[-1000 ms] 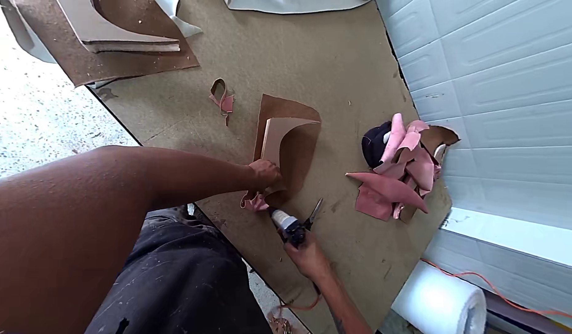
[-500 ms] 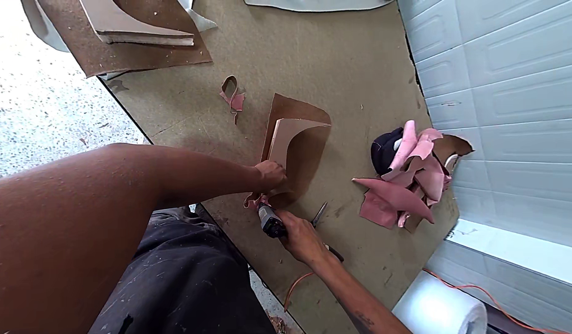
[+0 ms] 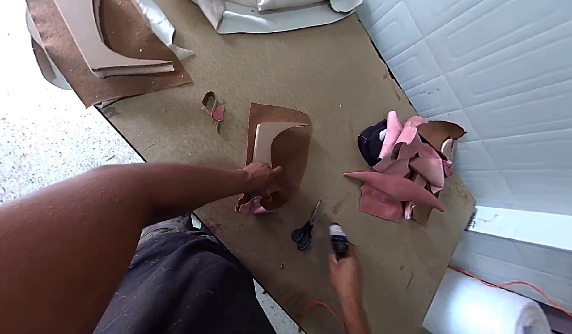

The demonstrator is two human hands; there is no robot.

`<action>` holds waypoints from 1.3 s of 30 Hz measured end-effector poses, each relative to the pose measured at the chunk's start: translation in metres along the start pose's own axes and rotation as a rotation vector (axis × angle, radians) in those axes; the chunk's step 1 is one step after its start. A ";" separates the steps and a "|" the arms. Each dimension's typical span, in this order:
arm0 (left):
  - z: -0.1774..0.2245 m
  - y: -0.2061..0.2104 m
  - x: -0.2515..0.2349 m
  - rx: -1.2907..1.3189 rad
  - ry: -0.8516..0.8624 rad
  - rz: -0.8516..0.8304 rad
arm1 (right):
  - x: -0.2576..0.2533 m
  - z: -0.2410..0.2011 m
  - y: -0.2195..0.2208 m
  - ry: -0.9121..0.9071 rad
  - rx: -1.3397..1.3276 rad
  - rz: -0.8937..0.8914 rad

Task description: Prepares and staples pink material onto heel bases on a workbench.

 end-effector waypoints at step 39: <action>-0.036 -0.031 0.036 -0.263 -0.176 -0.223 | 0.074 -0.271 0.118 0.464 -1.431 -0.383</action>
Point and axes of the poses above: each hand's wrist, its own x-axis away from the middle knuckle, its own y-axis out of the palm, z = x × y, the point moved 1 cm from there along -x, towards the middle knuckle, and after that the axes turned 11 degrees about x, right-handed, at the moved point
